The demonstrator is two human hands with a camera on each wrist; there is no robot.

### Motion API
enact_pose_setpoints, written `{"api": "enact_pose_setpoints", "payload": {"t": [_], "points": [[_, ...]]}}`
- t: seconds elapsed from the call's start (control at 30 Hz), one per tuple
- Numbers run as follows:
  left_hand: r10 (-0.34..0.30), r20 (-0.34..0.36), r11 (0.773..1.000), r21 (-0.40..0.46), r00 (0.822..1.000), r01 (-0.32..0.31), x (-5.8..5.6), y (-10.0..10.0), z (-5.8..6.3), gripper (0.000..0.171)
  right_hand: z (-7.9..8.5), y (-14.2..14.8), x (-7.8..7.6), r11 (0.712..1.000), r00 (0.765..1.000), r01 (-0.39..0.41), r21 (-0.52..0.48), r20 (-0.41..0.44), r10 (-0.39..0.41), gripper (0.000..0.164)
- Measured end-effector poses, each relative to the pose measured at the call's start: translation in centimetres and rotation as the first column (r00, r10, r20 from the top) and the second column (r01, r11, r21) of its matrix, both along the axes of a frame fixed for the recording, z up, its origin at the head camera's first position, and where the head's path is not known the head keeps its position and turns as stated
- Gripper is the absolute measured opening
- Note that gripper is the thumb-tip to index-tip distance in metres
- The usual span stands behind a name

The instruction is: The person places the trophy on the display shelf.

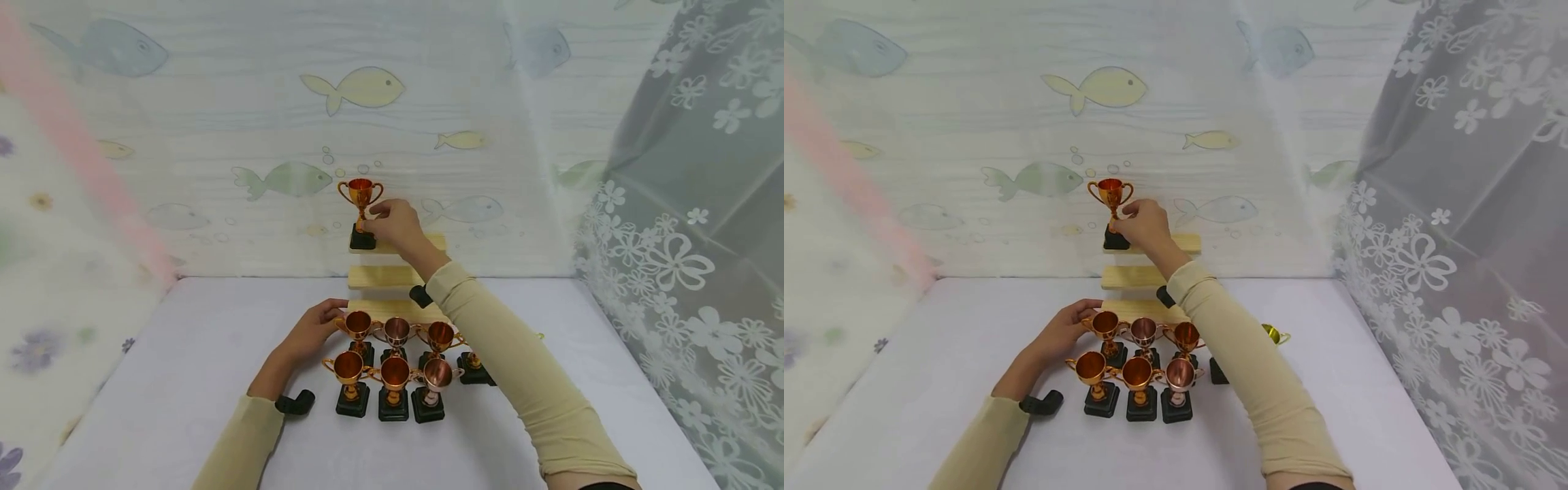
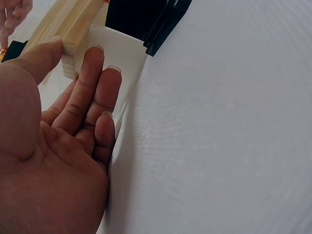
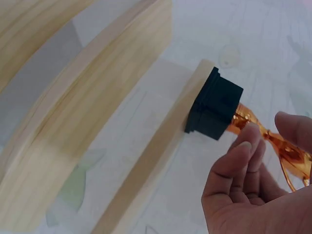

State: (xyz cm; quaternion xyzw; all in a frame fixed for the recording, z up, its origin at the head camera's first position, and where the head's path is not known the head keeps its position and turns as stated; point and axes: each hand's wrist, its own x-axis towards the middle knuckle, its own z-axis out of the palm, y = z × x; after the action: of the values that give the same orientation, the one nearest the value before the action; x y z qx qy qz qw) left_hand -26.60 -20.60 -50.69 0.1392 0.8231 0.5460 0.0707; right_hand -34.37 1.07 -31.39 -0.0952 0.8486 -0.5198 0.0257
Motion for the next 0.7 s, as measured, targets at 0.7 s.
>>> {"api": "enact_pose_setpoints", "payload": {"t": [0.7], "points": [[0.003, 0.013, 1.000, -0.019, 1.000, -0.002, -0.2, 0.0, 0.2, 0.043, 1.3, 11.6, 5.8, 0.894, 0.947, -0.276, 0.353, -0.059, 0.316, 0.034]]}}
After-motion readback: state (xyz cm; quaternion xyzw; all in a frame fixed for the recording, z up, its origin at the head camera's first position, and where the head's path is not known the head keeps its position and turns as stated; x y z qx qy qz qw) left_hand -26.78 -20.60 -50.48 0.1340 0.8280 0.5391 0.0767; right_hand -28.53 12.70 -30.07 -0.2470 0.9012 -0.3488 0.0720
